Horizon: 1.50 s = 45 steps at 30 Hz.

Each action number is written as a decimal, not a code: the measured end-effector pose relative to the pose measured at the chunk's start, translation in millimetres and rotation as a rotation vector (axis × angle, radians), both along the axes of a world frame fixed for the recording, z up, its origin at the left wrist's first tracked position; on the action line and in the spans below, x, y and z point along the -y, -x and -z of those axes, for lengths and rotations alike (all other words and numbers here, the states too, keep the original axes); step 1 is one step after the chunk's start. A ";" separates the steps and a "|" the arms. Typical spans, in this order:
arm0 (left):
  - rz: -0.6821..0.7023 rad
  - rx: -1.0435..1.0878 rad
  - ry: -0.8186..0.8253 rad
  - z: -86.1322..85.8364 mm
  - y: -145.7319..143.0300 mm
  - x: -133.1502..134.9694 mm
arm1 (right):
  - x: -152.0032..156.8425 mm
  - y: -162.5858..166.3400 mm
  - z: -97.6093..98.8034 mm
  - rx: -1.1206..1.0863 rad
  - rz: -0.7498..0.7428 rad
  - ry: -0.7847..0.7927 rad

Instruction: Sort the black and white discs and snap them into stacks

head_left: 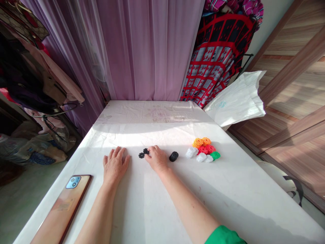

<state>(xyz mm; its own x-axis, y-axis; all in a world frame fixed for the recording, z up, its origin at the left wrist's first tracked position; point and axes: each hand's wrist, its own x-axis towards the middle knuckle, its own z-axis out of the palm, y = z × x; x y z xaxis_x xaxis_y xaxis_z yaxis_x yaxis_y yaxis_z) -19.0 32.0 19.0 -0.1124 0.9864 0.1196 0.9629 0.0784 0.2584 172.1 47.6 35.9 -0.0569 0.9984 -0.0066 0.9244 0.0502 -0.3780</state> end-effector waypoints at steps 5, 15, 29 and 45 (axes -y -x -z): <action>0.006 0.003 -0.004 1.0 1.3 -0.7 | -1.0 -0.2 -8.9 -0.020 0.004 0.058; 0.000 -0.005 0.014 -0.9 0.9 -0.7 | 21.2 -2.5 -1.5 -0.053 0.028 0.027; 0.014 -0.012 0.035 -3.7 1.4 -0.3 | 41.3 -115.5 -26.0 -0.153 0.206 -0.248; 0.005 -0.021 0.043 -4.9 0.3 -0.6 | 47.0 -112.2 -27.8 -0.090 0.171 -0.274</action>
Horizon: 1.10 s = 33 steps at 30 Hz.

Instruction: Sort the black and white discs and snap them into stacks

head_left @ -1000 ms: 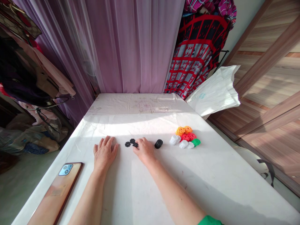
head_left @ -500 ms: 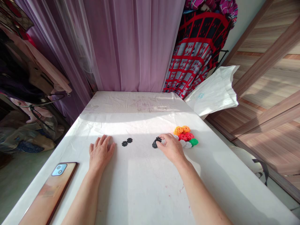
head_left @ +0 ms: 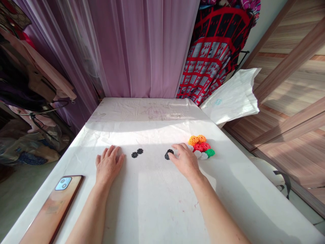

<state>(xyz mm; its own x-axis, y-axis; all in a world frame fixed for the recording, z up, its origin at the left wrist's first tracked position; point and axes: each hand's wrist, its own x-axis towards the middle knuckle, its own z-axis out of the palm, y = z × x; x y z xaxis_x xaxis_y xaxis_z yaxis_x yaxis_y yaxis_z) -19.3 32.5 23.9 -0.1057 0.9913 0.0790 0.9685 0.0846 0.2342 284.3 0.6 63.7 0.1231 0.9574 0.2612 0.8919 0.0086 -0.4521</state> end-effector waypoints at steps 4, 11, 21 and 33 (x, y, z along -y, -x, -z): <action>0.002 -0.001 -0.006 1.4 0.4 -0.5 | 4.6 30.8 -8.6 0.013 -0.152 -0.008; -0.004 0.004 -0.006 4.0 0.8 -1.2 | -24.5 101.6 -5.7 0.123 -0.259 0.345; 0.003 0.011 -0.023 5.7 1.6 -0.9 | -42.3 121.2 4.0 0.153 -0.181 0.430; 0.014 0.020 -0.037 4.1 2.9 -1.6 | -24.7 118.0 -2.9 0.270 -0.219 0.396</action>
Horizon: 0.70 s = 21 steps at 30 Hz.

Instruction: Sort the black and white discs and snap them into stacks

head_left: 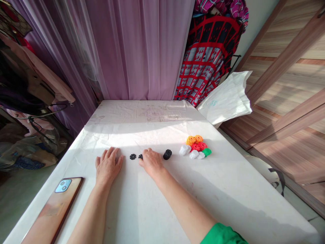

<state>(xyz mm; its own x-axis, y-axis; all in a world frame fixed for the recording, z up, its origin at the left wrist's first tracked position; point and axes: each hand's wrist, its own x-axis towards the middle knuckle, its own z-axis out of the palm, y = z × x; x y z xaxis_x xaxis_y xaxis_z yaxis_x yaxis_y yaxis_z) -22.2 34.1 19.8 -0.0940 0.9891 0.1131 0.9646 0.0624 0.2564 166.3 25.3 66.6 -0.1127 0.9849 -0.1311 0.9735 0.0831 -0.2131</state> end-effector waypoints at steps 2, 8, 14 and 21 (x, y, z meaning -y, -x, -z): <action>0.003 0.000 0.000 0.5 0.6 0.1 | 16.1 -15.7 -2.8 -0.044 0.014 -0.029; 0.001 0.007 -0.008 0.6 0.0 0.9 | 38.1 -90.3 -8.8 -0.118 0.209 -0.278; 0.000 -0.004 -0.006 -0.4 -1.2 1.6 | 25.3 -118.7 -15.7 -0.047 0.282 -0.238; -0.013 -0.029 0.028 -2.2 -2.2 1.8 | 23.5 -112.4 -14.4 -0.010 0.269 -0.208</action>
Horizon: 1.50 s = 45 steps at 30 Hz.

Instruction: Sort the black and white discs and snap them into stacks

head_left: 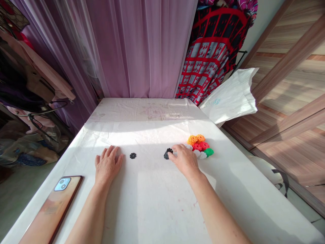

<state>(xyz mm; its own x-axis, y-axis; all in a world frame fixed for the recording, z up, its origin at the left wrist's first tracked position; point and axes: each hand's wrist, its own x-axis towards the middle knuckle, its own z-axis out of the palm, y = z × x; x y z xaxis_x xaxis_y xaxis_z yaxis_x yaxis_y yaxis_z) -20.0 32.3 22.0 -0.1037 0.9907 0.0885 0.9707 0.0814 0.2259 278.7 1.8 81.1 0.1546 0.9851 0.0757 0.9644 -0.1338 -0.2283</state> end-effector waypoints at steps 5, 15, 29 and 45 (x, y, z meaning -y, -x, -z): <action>0.009 0.017 -0.016 2.3 1.6 -0.9 | 7.5 -0.5 -2.6 -0.011 -0.024 -0.103; -0.006 0.024 -0.028 3.1 -0.4 -0.5 | 0.2 104.0 5.8 -0.110 -0.368 0.110; -0.008 0.049 -0.045 3.1 -0.9 -0.8 | -25.9 137.1 20.4 -0.156 -0.308 0.222; 0.009 0.005 -0.028 0.9 0.9 -1.3 | -3.5 -6.9 15.2 -0.204 -0.051 -0.206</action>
<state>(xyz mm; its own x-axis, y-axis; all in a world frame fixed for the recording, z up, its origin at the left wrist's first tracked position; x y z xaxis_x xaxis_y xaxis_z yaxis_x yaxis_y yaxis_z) -21.0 33.6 21.1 -0.0951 0.9887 0.1162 0.9703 0.0660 0.2326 285.6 5.2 65.8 0.1379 0.9591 0.2470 0.8999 -0.0171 -0.4357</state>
